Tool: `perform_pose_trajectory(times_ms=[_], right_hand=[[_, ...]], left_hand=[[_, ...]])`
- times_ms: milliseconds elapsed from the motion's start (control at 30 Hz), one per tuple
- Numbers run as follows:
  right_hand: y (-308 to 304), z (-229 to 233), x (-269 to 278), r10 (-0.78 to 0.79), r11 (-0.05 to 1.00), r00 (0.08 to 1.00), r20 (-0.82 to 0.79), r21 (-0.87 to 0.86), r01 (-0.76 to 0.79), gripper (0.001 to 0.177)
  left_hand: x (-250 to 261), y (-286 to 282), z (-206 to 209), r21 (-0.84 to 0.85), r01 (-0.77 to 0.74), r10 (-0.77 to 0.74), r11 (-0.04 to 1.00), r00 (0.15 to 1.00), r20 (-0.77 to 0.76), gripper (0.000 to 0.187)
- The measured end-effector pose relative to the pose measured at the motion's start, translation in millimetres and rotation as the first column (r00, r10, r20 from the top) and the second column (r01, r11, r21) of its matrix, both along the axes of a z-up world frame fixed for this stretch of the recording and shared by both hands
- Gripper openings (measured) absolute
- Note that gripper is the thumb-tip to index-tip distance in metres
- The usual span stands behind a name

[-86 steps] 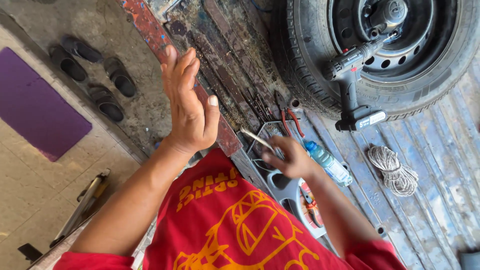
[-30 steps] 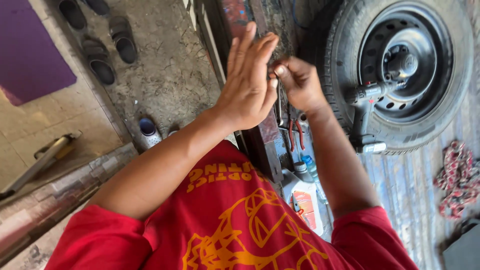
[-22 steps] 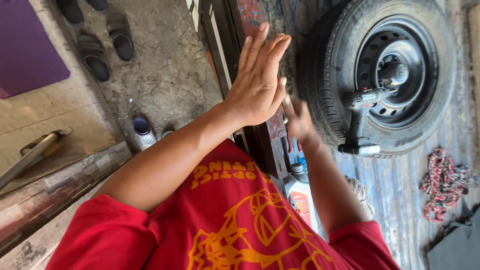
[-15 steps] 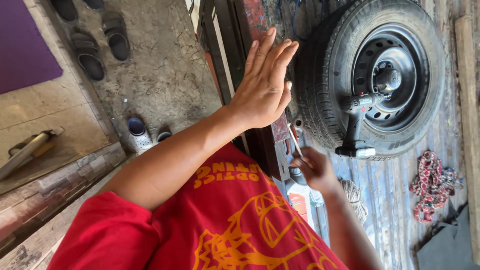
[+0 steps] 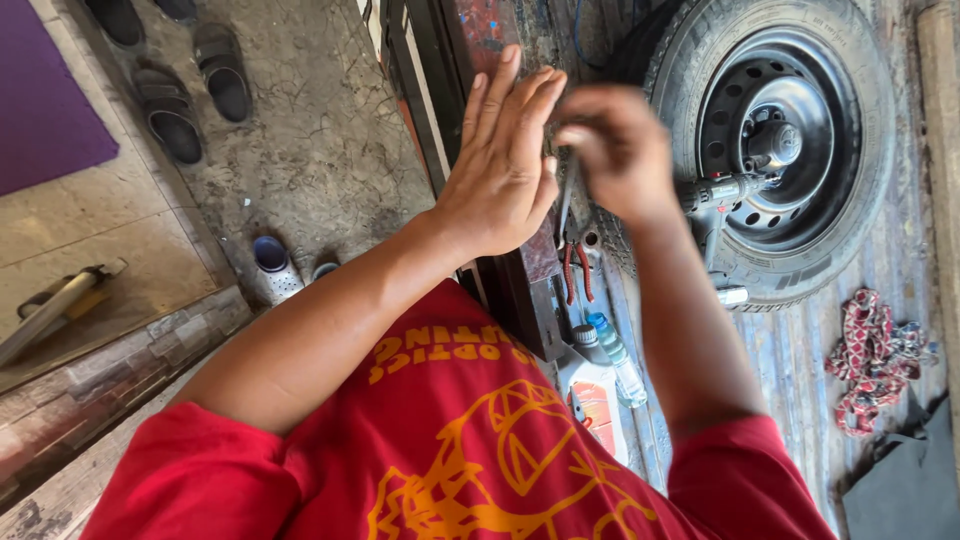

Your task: Repairing or securing a metal strip on the edge of a truck bed tailgate.

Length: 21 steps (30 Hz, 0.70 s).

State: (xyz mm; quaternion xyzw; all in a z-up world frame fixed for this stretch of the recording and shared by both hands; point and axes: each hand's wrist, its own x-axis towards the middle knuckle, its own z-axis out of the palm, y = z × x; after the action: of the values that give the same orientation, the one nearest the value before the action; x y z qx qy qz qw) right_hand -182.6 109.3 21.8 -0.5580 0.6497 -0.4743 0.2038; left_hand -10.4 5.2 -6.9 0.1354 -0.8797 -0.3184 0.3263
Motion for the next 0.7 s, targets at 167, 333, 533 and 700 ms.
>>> perform_pose_trajectory(times_ms=[167,333,533,700], right_hand=[[4,-85,-5,-0.056,0.988,0.976,0.209,0.153,0.024,0.01],[54,-120,17,-0.253,0.954,0.894,0.37,0.246,0.168,0.022],[163,-93,64,-0.261,0.93,0.87,0.418,0.352,0.11,0.05],[221,-39,59,-0.034,0.986,0.977,0.213,0.168,-0.002,0.055]], left_hand=[[3,-1,0,0.011,0.005,-0.004,1.0,0.999,-0.036,0.069],[4,-1,1,0.024,0.042,-0.042,0.999,0.999,-0.02,0.07],[11,-4,9,0.019,0.053,-0.054,0.998,0.998,0.011,0.069],[12,-4,8,0.003,0.057,-0.057,0.998,0.998,0.009,0.07]])
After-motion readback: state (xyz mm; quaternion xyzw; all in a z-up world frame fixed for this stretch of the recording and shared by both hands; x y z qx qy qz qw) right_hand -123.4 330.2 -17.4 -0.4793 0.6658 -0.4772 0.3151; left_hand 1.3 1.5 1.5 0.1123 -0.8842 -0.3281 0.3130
